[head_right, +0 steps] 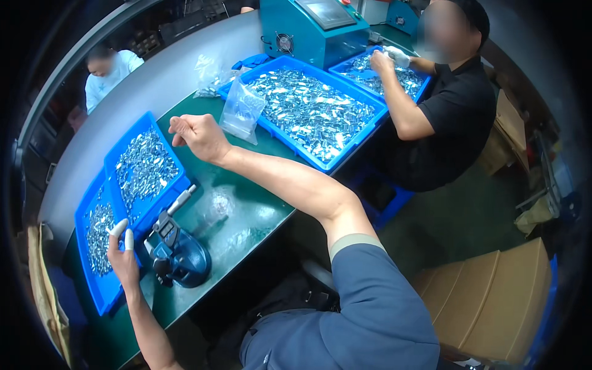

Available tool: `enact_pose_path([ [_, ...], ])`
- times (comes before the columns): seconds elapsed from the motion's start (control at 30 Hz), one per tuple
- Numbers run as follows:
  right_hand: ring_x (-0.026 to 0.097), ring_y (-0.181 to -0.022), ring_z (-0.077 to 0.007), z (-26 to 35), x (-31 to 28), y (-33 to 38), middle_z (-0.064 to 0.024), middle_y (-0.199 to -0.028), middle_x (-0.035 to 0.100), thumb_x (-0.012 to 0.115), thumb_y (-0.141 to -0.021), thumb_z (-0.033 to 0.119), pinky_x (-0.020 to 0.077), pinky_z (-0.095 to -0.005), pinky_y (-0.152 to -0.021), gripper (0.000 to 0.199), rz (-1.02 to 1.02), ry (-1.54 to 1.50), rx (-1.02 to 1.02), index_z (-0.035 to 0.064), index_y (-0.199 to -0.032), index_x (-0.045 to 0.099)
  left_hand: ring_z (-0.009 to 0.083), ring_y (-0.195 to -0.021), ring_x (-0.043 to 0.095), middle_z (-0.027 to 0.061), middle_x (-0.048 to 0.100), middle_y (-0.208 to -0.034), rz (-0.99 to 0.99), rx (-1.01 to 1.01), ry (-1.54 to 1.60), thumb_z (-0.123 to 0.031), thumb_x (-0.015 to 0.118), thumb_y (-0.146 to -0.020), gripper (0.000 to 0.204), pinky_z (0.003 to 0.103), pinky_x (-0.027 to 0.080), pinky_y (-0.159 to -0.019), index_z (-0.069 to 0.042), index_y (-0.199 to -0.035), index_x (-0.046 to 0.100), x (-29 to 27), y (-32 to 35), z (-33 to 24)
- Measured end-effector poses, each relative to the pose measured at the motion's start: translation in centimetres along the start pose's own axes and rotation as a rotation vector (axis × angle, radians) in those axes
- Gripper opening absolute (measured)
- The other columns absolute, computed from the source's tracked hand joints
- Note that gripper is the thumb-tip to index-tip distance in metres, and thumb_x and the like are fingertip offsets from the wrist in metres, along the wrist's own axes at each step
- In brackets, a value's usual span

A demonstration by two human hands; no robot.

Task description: The person picks up metal parts from a tray, measures each one using a mounted digital micrometer, and returns them to a tray.

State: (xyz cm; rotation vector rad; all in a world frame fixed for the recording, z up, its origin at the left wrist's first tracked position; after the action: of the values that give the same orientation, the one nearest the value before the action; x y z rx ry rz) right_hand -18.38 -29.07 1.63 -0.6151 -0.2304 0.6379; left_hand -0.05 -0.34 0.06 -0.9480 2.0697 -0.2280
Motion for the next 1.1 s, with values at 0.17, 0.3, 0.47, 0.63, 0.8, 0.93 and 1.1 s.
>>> enact_pose_path([
  [0.17, 0.067, -0.073, -0.0141, -2.6, 1.9, 0.6, -0.0094, -0.078, 0.071, 0.048, -0.104, 0.047, 0.0539, -0.0293, -0.069, 0.054, 0.036, -0.137, 0.177, -0.0022, -0.098, 0.069, 0.0217, -0.11, 0.064, 0.0128, 0.07, -0.114, 0.062, -0.036, -0.055, -0.01, 0.064, -0.095, 0.023, 0.034, 0.046, -0.1, 0.001, -0.115, 0.069, -2.0, -1.3, 0.2],
  [0.3, 0.067, -0.08, -0.0154, -2.4, -0.2, 1.6, -0.01, -0.085, 0.073, 0.042, -0.107, 0.043, 0.0533, -0.0301, -0.075, 0.054, 0.035, 0.074, 0.185, -0.0024, -0.106, 0.07, 0.0224, -0.104, 0.066, 0.0131, 0.071, -0.111, 0.17, 0.035, -0.023, -0.01, 0.071, -0.089, 0.026, 0.034, 0.05, -0.094, -0.001, -0.113, 0.069, 1.4, -5.7, -0.5],
  [0.47, 0.065, -0.077, -0.0129, -2.4, -0.9, 1.4, -0.0076, -0.084, 0.072, 0.041, -0.106, 0.049, 0.0511, -0.027, -0.073, 0.058, -0.082, 0.056, 0.161, -0.0012, -0.104, 0.071, 0.0251, -0.104, 0.067, 0.0143, 0.071, -0.11, 0.374, 0.102, -0.147, -0.01, 0.071, -0.088, 0.027, 0.036, 0.051, -0.092, -0.002, -0.115, 0.07, 4.1, -8.9, -0.5],
  [0.63, 0.065, -0.077, -0.0129, -2.3, -0.3, 1.5, -0.0072, -0.084, 0.071, 0.041, -0.106, 0.05, 0.0508, -0.0269, -0.073, 0.059, -0.05, 0.062, 0.182, -0.0016, -0.104, 0.071, 0.0282, -0.102, 0.067, 0.0157, 0.07, -0.108, 0.505, 0.159, -0.236, -0.009, 0.073, -0.085, 0.028, 0.038, 0.052, -0.092, -0.003, -0.112, 0.071, 4.9, -10.5, -0.7],
  [0.8, 0.064, -0.078, -0.0128, -2.3, -0.3, 1.6, -0.0064, -0.083, 0.071, 0.041, -0.106, 0.05, 0.0504, -0.0268, -0.072, 0.059, -0.023, 0.073, 0.191, -0.0015, -0.103, 0.07, 0.0333, -0.095, 0.069, 0.0188, 0.07, -0.1, 0.67, 0.1, -0.232, -0.008, 0.075, -0.08, 0.025, 0.04, 0.053, -0.086, -0.003, -0.104, 0.073, 5.9, -12.1, 0.1],
  [0.93, 0.064, -0.078, -0.0121, -2.2, 0.2, 1.8, -0.0062, -0.082, 0.07, 0.043, -0.105, 0.049, 0.0501, -0.0266, -0.072, 0.058, 0.046, 0.042, 0.211, -0.0016, -0.103, 0.07, 0.0209, -0.092, 0.069, 0.0117, 0.072, -0.096, 0.576, 0.074, -0.187, -0.005, 0.074, -0.084, 0.021, 0.034, 0.054, -0.085, -0.001, -0.105, 0.071, 5.2, -11.5, 0.9],
  [1.1, 0.063, -0.078, -0.0113, -1.0, 0.5, 2.3, -0.0057, -0.082, 0.069, 0.045, -0.105, 0.048, 0.0497, -0.0262, -0.072, 0.056, 0.165, -0.024, 0.178, -0.0018, -0.103, 0.069, 0.0171, -0.09, 0.066, 0.01, 0.07, -0.098, 0.239, -0.119, 0.352, -0.006, 0.069, -0.091, 0.015, 0.033, 0.053, -0.084, 0.0, -0.105, 0.067, 1.7, -8.1, -1.0],
])
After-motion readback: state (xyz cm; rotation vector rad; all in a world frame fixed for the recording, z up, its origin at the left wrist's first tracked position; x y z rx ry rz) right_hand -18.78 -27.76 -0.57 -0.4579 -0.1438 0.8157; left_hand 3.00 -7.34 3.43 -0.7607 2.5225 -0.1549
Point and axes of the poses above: each hand's wrist, its own y-axis away from the middle knuckle, its own x-axis out of the palm, z = x × y, the point moved 1 cm from there along -y, towards the middle knuckle
